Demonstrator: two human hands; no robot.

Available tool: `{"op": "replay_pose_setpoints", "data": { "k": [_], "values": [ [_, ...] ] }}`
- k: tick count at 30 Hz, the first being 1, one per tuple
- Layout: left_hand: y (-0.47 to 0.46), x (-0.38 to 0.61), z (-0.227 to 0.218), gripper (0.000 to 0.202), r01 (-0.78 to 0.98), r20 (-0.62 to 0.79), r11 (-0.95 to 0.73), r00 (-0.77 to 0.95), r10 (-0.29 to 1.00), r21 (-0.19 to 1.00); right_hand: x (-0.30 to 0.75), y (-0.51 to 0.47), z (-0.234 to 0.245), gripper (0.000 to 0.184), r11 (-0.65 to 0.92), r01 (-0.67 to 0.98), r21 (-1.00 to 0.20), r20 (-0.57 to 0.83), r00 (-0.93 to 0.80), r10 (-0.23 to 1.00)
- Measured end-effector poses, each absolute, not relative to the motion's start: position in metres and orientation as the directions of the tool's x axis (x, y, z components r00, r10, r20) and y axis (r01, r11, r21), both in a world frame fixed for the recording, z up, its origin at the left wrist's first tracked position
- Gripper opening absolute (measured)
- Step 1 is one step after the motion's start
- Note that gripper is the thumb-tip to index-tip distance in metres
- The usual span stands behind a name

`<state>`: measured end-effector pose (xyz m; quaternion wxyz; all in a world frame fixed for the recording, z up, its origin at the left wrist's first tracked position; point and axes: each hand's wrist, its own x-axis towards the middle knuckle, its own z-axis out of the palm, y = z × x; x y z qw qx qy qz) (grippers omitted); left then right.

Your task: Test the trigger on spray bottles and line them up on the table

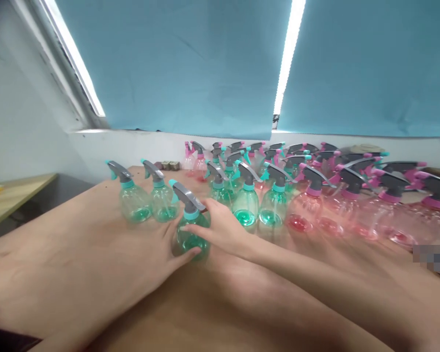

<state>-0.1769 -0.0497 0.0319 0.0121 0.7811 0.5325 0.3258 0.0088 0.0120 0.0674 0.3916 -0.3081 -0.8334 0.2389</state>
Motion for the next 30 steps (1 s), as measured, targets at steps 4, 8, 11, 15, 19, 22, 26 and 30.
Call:
{"op": "replay_pose_setpoints", "data": {
  "k": [4,8,11,15,19,22,26,30],
  "values": [
    [-0.045,-0.193,0.008,0.062,0.844,0.520,-0.342,0.091,0.850,0.413,-0.012,0.030,0.068,0.039,0.682,0.398,-0.614,0.494,-0.480,0.725],
    [-0.048,-0.203,-0.005,0.044,0.808,0.578,-0.374,0.051,0.814,0.456,-0.026,0.045,0.072,0.035,0.678,0.449,-0.582,0.498,-0.462,0.734],
    [-0.049,-0.205,-0.004,0.036,0.757,0.569,-0.401,0.046,0.821,0.517,-0.032,0.054,0.074,0.028,0.675,0.477,-0.562,0.504,-0.450,0.737],
    [-0.048,-0.202,-0.002,0.030,0.739,0.531,-0.403,0.073,0.844,0.539,-0.038,0.062,0.074,0.026,0.655,0.509,-0.559,0.499,-0.424,0.756],
    [-0.048,-0.198,-0.003,0.029,0.729,0.498,-0.410,0.110,0.860,0.547,-0.041,0.066,0.074,0.028,0.638,0.532,-0.556,0.495,-0.404,0.769],
    [-0.050,-0.197,-0.003,0.027,0.719,0.487,-0.409,0.112,0.866,0.562,-0.042,0.068,0.074,0.027,0.628,0.550,-0.550,0.494,-0.392,0.776],
    [-0.050,-0.194,-0.002,0.024,0.695,0.465,-0.400,0.105,0.879,0.598,-0.044,0.072,0.074,0.029,0.613,0.559,-0.559,0.486,-0.378,0.788],
    [-0.050,-0.190,0.000,0.022,0.676,0.439,-0.393,0.114,0.891,0.623,-0.049,0.073,0.072,0.030,0.595,0.569,-0.567,0.484,-0.355,0.800]
  ]
}}
